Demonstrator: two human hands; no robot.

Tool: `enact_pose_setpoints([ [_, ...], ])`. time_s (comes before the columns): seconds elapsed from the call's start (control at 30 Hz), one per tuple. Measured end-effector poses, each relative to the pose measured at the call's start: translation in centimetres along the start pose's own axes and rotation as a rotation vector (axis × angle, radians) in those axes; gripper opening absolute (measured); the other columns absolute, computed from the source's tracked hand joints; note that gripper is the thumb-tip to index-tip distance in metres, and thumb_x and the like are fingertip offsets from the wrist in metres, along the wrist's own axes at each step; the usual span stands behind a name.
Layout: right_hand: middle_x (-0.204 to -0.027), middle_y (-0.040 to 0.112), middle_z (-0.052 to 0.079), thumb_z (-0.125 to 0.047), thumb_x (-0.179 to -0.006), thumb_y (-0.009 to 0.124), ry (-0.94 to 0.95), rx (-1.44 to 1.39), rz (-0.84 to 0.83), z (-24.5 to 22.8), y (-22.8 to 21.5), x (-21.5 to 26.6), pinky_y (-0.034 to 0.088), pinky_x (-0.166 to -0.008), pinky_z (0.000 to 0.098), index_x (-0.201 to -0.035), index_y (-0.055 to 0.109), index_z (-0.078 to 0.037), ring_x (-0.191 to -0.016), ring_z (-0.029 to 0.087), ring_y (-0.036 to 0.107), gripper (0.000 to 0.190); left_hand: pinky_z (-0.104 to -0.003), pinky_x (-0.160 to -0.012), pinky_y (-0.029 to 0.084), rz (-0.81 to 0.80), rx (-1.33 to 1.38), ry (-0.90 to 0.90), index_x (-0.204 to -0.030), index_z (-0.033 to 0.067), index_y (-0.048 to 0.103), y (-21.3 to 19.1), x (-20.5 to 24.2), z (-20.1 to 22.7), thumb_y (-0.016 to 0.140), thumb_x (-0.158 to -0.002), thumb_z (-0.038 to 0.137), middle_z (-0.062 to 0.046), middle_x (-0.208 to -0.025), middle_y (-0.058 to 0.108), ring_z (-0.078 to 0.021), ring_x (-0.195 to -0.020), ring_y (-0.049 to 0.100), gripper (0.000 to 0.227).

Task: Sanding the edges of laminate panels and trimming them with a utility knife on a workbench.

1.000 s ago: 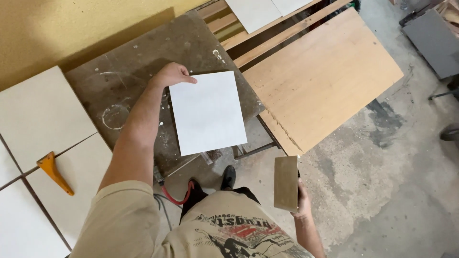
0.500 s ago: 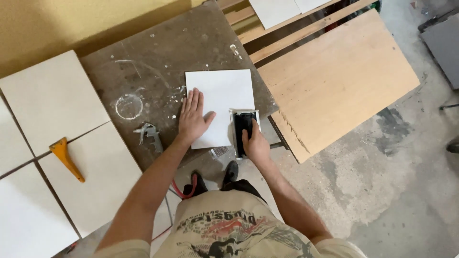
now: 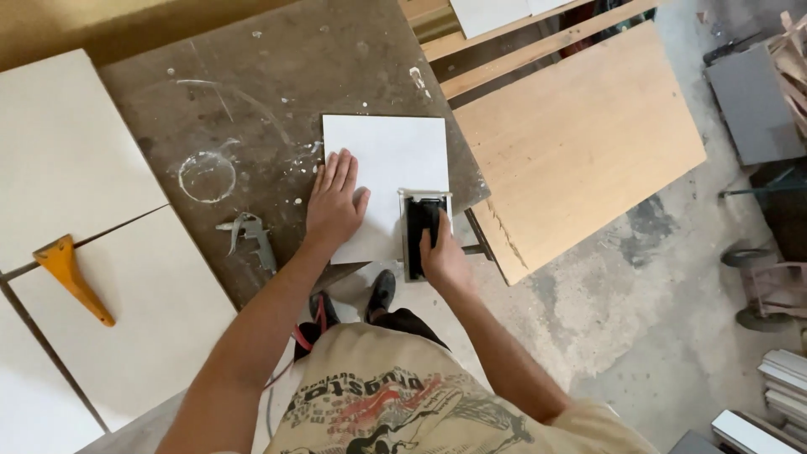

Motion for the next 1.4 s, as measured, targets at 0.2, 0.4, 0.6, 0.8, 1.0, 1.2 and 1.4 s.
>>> enact_pose_setpoints([
  [0.2,-0.100,0.074,0.025,-0.032,-0.105,0.050,-0.089,-0.061,0.250,4.4,5.7,-22.8,0.062,-0.059,0.0510,-0.147,0.039,-0.006,-0.082,0.040,0.076,0.050,-0.048,-0.129,0.014,-0.051,-0.046,-0.004,-0.158,0.0055,0.039,0.8,0.0,-0.5,0.045,-0.104,0.045,-0.015,-0.167,0.031,-0.0319,-0.156,0.023,0.067],
  [0.4,-0.106,0.071,0.032,-0.031,-0.105,0.045,0.035,-0.119,-0.033,-1.8,1.4,-2.8,0.060,-0.061,0.0593,-0.151,0.035,-0.006,-0.085,0.047,0.073,0.054,-0.048,-0.128,0.014,-0.055,-0.017,-0.020,-0.159,0.0057,0.038,0.4,-0.1,-0.3,0.042,-0.107,0.033,-0.014,-0.168,0.028,-0.0310,-0.157,0.020,0.059],
  [0.6,-0.110,0.072,0.028,-0.029,-0.106,0.051,-0.087,-0.083,0.180,1.7,6.4,-18.4,0.061,-0.064,0.0565,-0.147,0.040,-0.003,-0.087,0.045,0.075,0.050,-0.050,-0.128,0.014,-0.042,0.003,0.002,-0.159,0.0049,0.037,0.9,0.0,-0.7,0.041,-0.108,0.030,-0.015,-0.168,0.028,-0.0324,-0.157,0.020,0.058],
  [0.8,-0.106,0.070,0.035,-0.023,-0.104,0.051,-0.136,-0.053,0.193,-0.7,5.7,-7.4,0.059,-0.061,0.0568,-0.147,0.040,0.002,-0.083,0.048,0.073,0.050,-0.048,-0.127,0.018,0.058,-0.023,0.034,-0.159,0.0054,0.039,0.7,0.1,-0.5,0.041,-0.108,0.024,-0.013,-0.168,0.030,-0.0315,-0.156,0.022,0.054],
  [1.0,-0.119,0.069,0.031,-0.033,-0.103,0.053,0.025,-0.115,0.047,-1.3,8.5,-12.9,0.060,-0.082,0.0593,-0.150,0.037,-0.009,-0.102,0.047,0.071,0.056,-0.050,-0.125,0.020,0.115,0.007,0.051,-0.156,0.0053,0.044,1.3,0.2,-0.8,0.041,-0.107,0.020,-0.014,-0.166,0.034,-0.0320,-0.155,0.025,0.051],
  [1.2,-0.111,0.071,0.030,-0.030,-0.103,0.052,-0.061,-0.095,0.142,-1.2,9.7,-12.3,0.059,-0.069,0.0609,-0.149,0.038,-0.009,-0.090,0.048,0.073,0.053,-0.046,-0.126,0.022,0.172,-0.027,0.061,-0.155,0.0046,0.045,2.6,0.4,-1.6,0.046,-0.105,0.018,-0.013,-0.166,0.034,-0.0297,-0.155,0.026,0.052],
  [1.4,-0.109,0.070,0.032,-0.029,-0.103,0.049,-0.071,-0.088,0.069,-2.6,6.8,-6.6,0.059,-0.068,0.0622,-0.148,0.039,-0.005,-0.089,0.050,0.072,0.052,-0.046,-0.126,0.022,0.159,-0.041,0.057,-0.153,0.0036,0.047,1.8,0.3,-1.0,0.045,-0.104,0.017,-0.014,-0.164,0.037,-0.0295,-0.154,0.029,0.051],
])
Point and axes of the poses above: each hand's wrist, its own x-axis away from the middle knuckle, its own y-axis out of the palm, z = x × y, the point moved 1 cm from there along -x, towards the middle knuckle
